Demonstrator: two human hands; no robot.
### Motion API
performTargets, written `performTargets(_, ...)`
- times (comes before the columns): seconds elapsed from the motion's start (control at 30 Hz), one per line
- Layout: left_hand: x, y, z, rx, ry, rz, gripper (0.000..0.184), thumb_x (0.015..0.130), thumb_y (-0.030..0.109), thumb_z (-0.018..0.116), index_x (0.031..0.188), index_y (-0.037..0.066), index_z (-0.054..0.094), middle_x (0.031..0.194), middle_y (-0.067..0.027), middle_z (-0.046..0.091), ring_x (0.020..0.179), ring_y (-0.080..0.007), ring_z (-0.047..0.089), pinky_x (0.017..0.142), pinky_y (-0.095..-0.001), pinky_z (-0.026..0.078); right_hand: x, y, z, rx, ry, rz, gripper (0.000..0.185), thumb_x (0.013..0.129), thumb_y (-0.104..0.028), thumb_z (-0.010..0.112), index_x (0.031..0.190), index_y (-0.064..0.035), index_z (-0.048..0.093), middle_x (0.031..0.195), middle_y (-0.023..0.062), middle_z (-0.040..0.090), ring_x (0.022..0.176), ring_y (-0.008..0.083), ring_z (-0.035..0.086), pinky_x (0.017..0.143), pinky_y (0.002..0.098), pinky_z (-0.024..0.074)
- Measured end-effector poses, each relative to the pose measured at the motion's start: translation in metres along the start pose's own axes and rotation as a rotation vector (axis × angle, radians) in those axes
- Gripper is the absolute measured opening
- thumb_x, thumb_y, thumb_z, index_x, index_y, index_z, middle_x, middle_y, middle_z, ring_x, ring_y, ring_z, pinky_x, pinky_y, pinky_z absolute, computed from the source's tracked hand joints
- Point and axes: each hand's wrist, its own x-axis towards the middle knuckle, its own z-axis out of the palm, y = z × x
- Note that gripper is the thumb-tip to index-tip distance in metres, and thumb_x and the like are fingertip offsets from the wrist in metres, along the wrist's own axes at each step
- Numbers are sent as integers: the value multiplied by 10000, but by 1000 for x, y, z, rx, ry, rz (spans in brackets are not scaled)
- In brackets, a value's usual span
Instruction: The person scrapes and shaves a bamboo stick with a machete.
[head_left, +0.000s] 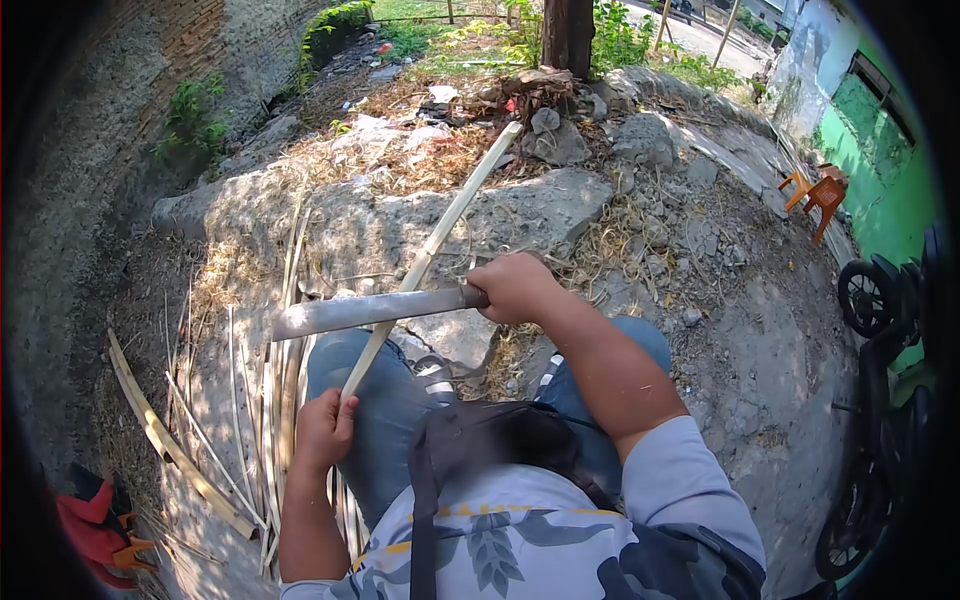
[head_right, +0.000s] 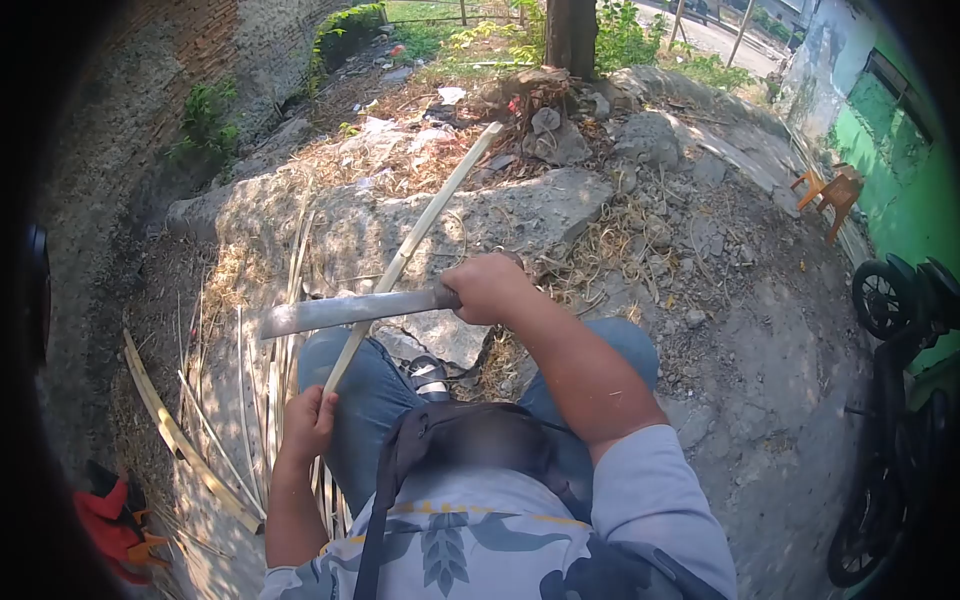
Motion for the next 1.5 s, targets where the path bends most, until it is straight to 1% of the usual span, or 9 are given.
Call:
performTargets(0.07, -2, 3, -3, 19, 30, 55, 284, 1041, 239, 655, 887, 2, 634, 658, -157, 601, 560, -269, 556, 558, -390, 437, 0, -4, -7, -40, 5, -80, 218, 768, -275, 757, 939, -158, 687, 850, 98, 727, 855, 364, 722, 751, 510, 565)
performTargets(0.3, 38, 47, -28, 28, -41, 116, 327, 1049, 250, 655, 845, 1, 599, 628, -125, 541, 555, -195, 508, 547, -359, 414, -15, 52, -28, 138, 355, 241, 157, 790, -227, 758, 896, -128, 698, 820, 163, 700, 829, 406, 693, 729, 517, 544)
performTargets(0.53, 147, 91, -28, 320, 16, 435, 348, 1013, 360, 681, 898, 41, 599, 745, -182, 643, 716, -435, 642, 647, -520, 487, -39, 83, -39, 245, 527, 447, 229, 805, -278, 802, 916, -99, 709, 793, 150, 704, 766, 383, 699, 684, 485, 534)
performTargets(0.73, 200, 124, -40, 521, -122, 470, 347, 1039, 376, 593, 920, 51, 576, 793, -198, 668, 764, -447, 660, 684, -543, 509, -53, 93, -34, 259, 511, 611, 245, 832, -316, 804, 886, -97, 708, 782, 139, 694, 761, 361, 698, 678, 467, 531)
performTargets(0.93, 168, 94, -43, 258, -196, 467, 273, 902, 166, 529, 1063, -17, 653, 814, -262, 661, 771, -469, 658, 725, -526, 521, -71, 85, -21, 217, 485, 584, 242, 819, -321, 814, 873, -113, 704, 764, 114, 683, 746, 351, 691, 651, 470, 520)
performTargets(1.03, 134, 77, -29, 21, -160, 371, 360, 969, 267, 620, 1194, -5, 685, 865, -247, 705, 797, -427, 690, 731, -471, 532, -83, 78, -24, 204, 529, 505, 241, 805, -313, 823, 866, -117, 697, 760, 111, 680, 738, 350, 688, 648, 471, 520)
performTargets(1.23, 82, 67, -27, 350, -108, -119, 443, 1001, 441, 688, 975, -1, 702, 780, -236, 688, 751, -396, 698, 689, -490, 520, -77, 66, -29, 203, 508, 406, 215, 803, -303, 805, 884, -133, 700, 782, 115, 701, 765, 366, 698, 672, 485, 536)
performTargets(1.27, 74, 51, -21, 267, -73, -69, 482, 1007, 448, 684, 844, -5, 652, 714, -222, 652, 676, -379, 665, 627, -483, 490, -74, 61, -30, 204, 490, 398, 197, 806, -294, 787, 902, -142, 707, 805, 116, 715, 787, 374, 705, 689, 494, 545)
performTargets(1.5, 39, 32, 5, 129, 101, 109, 492, 1028, 457, 651, 797, 24, 622, 632, -185, 587, 545, -359, 563, 537, -458, 427, -66, 51, -46, 112, 330, 196, 144, 826, -275, 717, 912, -161, 700, 866, 116, 737, 846, 375, 717, 736, 512, 564)
